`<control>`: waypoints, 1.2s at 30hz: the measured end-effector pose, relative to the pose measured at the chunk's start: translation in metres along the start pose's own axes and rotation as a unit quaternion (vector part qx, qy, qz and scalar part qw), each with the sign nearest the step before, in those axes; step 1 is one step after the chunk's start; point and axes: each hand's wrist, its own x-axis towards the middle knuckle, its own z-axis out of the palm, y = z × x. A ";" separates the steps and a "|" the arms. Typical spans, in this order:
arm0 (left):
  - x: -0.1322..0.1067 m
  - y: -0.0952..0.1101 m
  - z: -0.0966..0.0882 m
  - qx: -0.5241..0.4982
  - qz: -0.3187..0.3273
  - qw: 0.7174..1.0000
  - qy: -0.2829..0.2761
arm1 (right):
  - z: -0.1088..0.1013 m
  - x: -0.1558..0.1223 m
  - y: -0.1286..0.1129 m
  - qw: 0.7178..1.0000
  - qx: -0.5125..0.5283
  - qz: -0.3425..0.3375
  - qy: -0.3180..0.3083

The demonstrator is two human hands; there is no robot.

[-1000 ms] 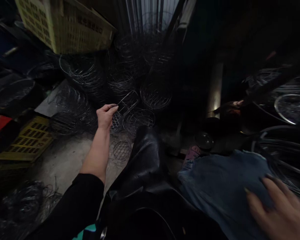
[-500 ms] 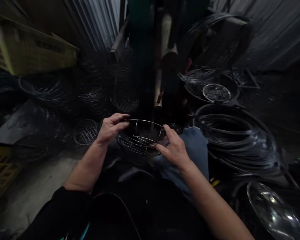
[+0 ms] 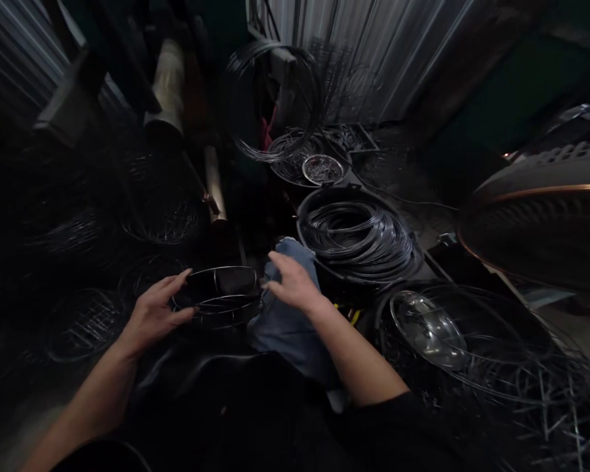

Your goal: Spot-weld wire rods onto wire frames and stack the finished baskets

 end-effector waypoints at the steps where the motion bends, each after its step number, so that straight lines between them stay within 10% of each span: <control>1: 0.003 -0.002 0.002 -0.005 -0.010 1.000 0.002 | -0.009 0.005 0.015 0.999 -0.008 0.027 0.033; 5: 0.010 -0.010 0.008 -0.052 -0.050 0.997 0.020 | -0.046 0.034 0.078 0.954 -0.203 0.193 0.103; 8: 0.009 -0.010 0.009 -0.069 -0.055 0.996 0.027 | -0.070 0.052 0.114 0.895 -0.360 0.262 0.017; 18: 0.010 0.048 0.003 -0.130 0.013 0.982 0.134 | -0.099 0.011 0.145 0.874 -0.428 0.227 -0.024; 28: 0.009 0.093 0.036 -0.121 0.129 0.979 0.098 | -0.103 0.038 0.148 0.880 -0.450 0.139 -0.061; 32: 0.006 0.103 0.034 -0.134 0.153 0.973 0.112 | -0.112 0.017 0.152 0.880 -0.456 0.122 -0.057; 36: 0.010 0.122 0.049 -0.218 0.155 0.964 0.003 | -0.120 -0.016 0.160 0.874 -0.470 0.121 -0.019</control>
